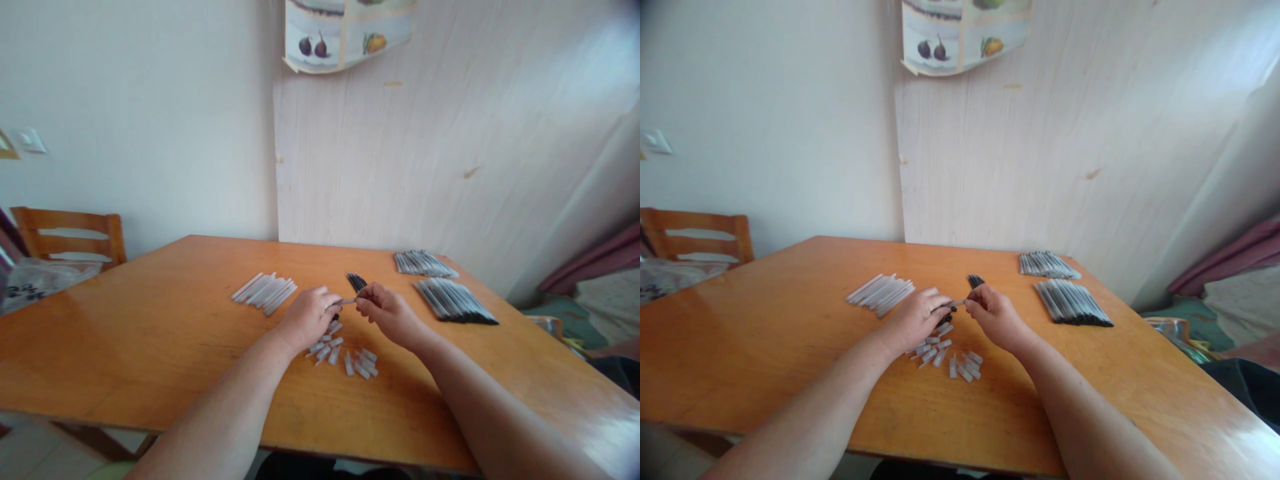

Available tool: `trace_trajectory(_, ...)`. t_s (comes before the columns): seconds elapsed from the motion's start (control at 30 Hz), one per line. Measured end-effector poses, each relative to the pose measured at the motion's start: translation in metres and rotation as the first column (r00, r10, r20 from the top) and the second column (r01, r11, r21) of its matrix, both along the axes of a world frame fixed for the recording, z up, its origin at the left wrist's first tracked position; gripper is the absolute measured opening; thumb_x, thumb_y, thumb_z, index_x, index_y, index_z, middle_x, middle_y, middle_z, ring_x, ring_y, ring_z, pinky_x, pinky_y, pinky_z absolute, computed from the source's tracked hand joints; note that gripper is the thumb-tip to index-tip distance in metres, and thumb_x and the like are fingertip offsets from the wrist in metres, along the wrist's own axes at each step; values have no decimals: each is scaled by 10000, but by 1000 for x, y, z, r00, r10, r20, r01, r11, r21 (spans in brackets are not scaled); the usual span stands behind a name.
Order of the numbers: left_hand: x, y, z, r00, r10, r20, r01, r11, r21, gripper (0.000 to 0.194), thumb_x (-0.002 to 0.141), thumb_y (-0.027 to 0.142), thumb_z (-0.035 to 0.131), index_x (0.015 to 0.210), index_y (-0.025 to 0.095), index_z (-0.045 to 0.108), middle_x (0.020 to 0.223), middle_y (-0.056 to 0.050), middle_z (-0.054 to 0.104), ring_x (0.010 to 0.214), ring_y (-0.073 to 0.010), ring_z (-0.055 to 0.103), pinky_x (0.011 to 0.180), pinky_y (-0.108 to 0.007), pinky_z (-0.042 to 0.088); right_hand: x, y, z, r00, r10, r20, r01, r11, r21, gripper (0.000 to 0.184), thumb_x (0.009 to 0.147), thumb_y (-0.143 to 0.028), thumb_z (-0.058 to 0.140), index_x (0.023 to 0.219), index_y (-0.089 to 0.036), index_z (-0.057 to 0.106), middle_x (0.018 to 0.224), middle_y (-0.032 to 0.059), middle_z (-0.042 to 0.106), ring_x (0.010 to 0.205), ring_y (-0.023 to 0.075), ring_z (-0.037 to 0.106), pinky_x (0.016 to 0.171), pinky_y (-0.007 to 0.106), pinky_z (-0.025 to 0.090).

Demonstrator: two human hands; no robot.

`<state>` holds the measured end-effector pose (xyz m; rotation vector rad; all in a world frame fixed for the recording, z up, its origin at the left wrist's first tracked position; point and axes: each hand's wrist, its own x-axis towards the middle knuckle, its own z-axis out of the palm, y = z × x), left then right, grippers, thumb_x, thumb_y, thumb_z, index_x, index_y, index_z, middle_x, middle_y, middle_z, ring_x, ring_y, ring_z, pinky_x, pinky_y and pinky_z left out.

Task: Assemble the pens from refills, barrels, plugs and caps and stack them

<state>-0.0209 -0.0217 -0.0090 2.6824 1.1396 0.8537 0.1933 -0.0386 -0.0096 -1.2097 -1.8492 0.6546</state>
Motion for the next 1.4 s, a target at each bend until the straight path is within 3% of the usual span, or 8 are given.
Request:
trace_trajectory(0.43, 4, -1, -2, 999, -28, 21, 28, 1000, -4, 243, 931, 290, 472, 1014, 217, 688, 830, -44, 595, 802, -158, 575, 705, -253, 408, -4, 1, -2, 999, -33, 5, 33, 996, -78, 517, 947, -571, 324, 638, -193, 495, 508, -10, 511, 476, 109, 467, 486, 237, 354)
trace_trajectory(0.6, 2, -1, -1, 999, -17, 33, 18, 999, -29, 237, 932, 287, 469, 996, 214, 685, 821, -40, 593, 798, -156, 574, 698, -248, 403, 0, 0, 1, 999, 8, -43, -8, 1000, -8, 345, 926, -496, 447, 820, -185, 554, 716, 15, 604, 629, 122, 539, 567, 235, 407)
trace_trajectory(0.7, 3, -2, -1, 999, -15, 37, 16, 999, -30, 236, 932, 280, 467, 996, 217, 684, 817, -38, 589, 788, -153, 571, 687, -245, 398, 0, -1, 0, 1000, 9, -16, -8, 1000, 30, 258, 899, -444, 514, 857, -193, 557, 739, 11, 611, 654, 126, 541, 585, 237, 408)
trace_trajectory(1.0, 5, -2, -2, 999, -33, 39, 34, 999, -22, 222, 924, 266, 478, 996, 209, 680, 836, -38, 590, 802, -153, 567, 700, -246, 399, 0, 4, -6, 998, -53, 19, 54, 998, -44, 495, 935, -569, 363, 668, -191, 539, 534, 0, 542, 497, 121, 496, 507, 249, 367)
trace_trajectory(1.27, 4, -2, 0, 998, -25, 55, 27, 999, -37, 219, 929, 270, 466, 945, 201, 674, 801, -32, 576, 772, -147, 562, 671, -243, 390, 1, -4, 7, 1000, -16, -1, 16, 1000, 26, 251, 893, -436, 521, 834, -196, 564, 705, -4, 594, 635, 122, 520, 579, 236, 392)
trace_trajectory(1.4, 4, -2, -3, 998, -30, 51, 31, 999, -15, 213, 924, 268, 479, 971, 209, 678, 812, -32, 584, 784, -149, 562, 683, -247, 392, 0, -2, 1, 998, -31, 48, 30, 999, 14, 304, 913, -455, 477, 776, -195, 556, 643, -5, 582, 580, 123, 513, 543, 242, 372)
